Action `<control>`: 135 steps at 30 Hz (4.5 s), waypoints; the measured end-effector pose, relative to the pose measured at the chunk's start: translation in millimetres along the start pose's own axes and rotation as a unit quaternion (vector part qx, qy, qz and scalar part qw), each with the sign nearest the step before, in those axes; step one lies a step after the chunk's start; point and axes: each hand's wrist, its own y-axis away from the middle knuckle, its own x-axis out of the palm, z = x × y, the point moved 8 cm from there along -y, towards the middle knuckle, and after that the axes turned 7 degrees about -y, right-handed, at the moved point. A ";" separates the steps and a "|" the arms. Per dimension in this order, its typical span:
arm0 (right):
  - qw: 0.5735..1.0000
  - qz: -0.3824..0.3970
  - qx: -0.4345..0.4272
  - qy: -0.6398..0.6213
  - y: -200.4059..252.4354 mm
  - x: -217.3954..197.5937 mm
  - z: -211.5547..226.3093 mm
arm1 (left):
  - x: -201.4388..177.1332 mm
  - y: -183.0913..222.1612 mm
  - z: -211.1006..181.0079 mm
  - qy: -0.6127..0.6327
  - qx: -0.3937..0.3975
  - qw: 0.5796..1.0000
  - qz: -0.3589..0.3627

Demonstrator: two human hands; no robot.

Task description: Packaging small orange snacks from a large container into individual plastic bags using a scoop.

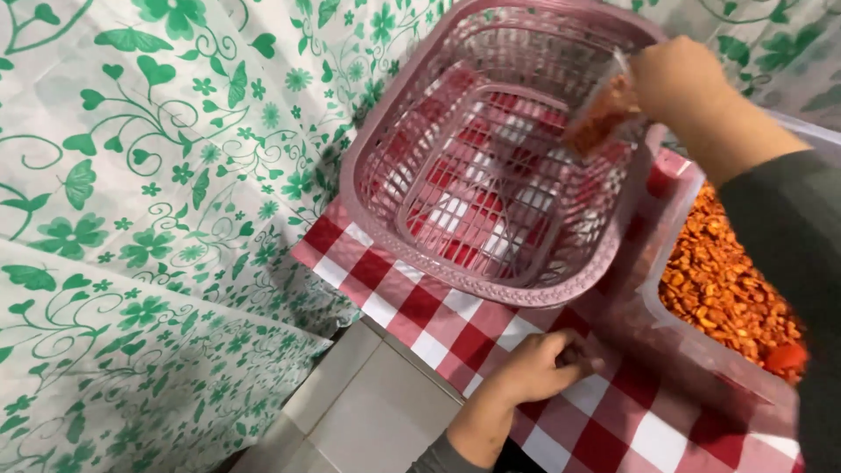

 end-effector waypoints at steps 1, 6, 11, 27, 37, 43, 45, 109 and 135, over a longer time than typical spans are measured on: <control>1.000 0.002 -0.004 0.001 9.7 -17.9 7.6 | -2.1 -0.3 0.6 0.004 -0.003 1.000 -0.001; 0.993 0.087 0.068 0.041 24.6 -10.3 -13.8 | 0.6 -0.8 1.3 0.015 0.015 1.000 0.002; 0.996 0.009 0.081 0.039 22.7 -11.2 -18.2 | -4.3 4.0 -4.2 0.026 -0.021 0.999 0.016; 0.995 0.055 0.080 -0.028 44.3 -39.2 26.8 | -3.2 2.9 -5.1 0.011 0.010 1.000 0.016; 0.985 -0.089 -0.092 0.116 16.0 0.8 13.0 | -4.9 5.5 -8.6 0.024 -0.007 0.999 0.020; 0.937 -0.239 -0.206 0.151 27.0 0.4 11.7 | -3.8 4.9 -5.2 0.033 -0.017 0.999 0.018; 0.953 -0.175 -0.189 0.158 24.0 3.2 4.1 | -2.3 3.8 -4.4 0.037 -0.017 0.999 0.021; 0.770 -0.290 0.439 -0.362 808.0 -7.7 -133.4 | 94.8 12.2 -37.2 -0.055 0.093 0.981 0.164; 0.752 -0.067 0.496 -0.429 841.9 100.9 -144.2 | 169.3 15.3 -82.0 -0.144 0.076 0.940 0.301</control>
